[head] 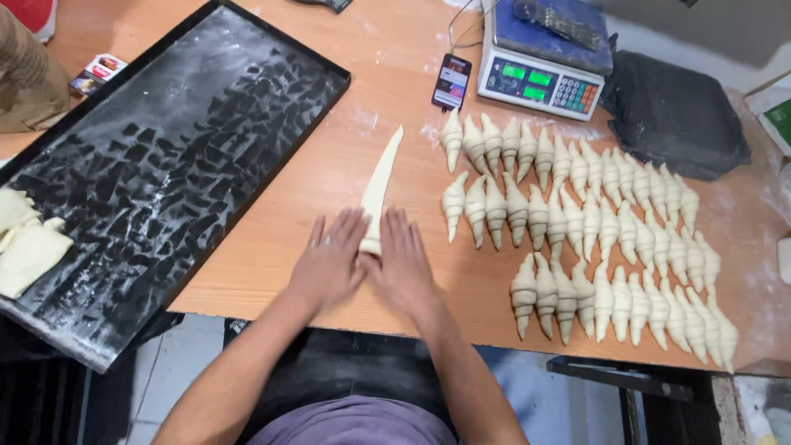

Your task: Rolling and shaping croissant dough on a bakery workbench.

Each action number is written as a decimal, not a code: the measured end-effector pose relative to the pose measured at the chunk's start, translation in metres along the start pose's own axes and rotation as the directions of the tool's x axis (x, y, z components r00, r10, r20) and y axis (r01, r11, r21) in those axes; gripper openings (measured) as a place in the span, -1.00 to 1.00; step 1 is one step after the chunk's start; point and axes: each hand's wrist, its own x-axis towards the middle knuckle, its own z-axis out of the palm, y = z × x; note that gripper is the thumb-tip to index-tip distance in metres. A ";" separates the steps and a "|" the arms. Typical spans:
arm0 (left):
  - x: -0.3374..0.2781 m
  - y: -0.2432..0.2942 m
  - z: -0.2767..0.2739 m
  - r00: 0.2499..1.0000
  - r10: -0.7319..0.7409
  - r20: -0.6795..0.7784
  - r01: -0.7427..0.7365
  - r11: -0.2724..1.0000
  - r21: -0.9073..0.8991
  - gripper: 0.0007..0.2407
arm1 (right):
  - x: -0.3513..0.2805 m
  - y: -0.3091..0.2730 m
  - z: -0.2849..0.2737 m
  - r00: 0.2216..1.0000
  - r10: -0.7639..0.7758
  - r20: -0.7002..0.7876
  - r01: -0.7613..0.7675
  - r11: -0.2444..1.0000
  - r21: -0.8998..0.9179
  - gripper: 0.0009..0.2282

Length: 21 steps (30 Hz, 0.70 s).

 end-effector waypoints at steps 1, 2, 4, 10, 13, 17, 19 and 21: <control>0.007 -0.007 0.001 1.000 0.006 -0.014 -0.006 1.000 0.007 -0.40 | 0.006 0.003 -0.004 1.000 -0.007 -0.013 0.006 1.000 -0.007 -0.32; 0.014 -0.013 0.001 0.999 0.011 -0.046 -0.014 0.998 -0.058 -0.41 | 0.012 0.005 -0.008 0.993 -0.030 -0.118 0.031 0.999 0.011 -0.35; 0.021 -0.022 0.001 0.996 0.020 -0.093 -0.031 0.993 -0.118 -0.43 | 0.016 0.008 -0.018 0.971 -0.061 -0.232 0.067 0.998 0.016 -0.39; -0.017 -0.011 -0.010 0.996 0.027 0.088 0.001 0.953 -0.304 -0.75 | -0.026 -0.001 -0.026 0.977 -0.078 -0.199 0.134 0.949 0.284 -0.75; -0.063 0.017 -0.002 0.979 0.061 0.195 -0.026 0.984 -0.177 -0.71 | -0.067 -0.027 -0.028 0.997 -0.061 -0.051 0.072 0.964 0.254 -0.72; -0.064 0.024 -0.001 0.993 0.115 0.002 -0.114 0.981 0.156 -0.46 | -0.063 -0.045 -0.033 0.997 -0.034 -0.062 0.040 0.995 0.095 -0.45; -0.064 0.022 -0.002 0.994 0.095 0.063 -0.092 0.995 -0.042 -0.40 | -0.064 -0.045 -0.024 0.998 -0.037 0.042 0.028 0.979 0.203 -0.32; -0.024 0.005 -0.015 0.996 0.067 0.062 -0.058 0.989 -0.133 -0.33 | -0.031 -0.027 -0.018 1.000 0.027 -0.004 -0.026 0.998 0.065 -0.18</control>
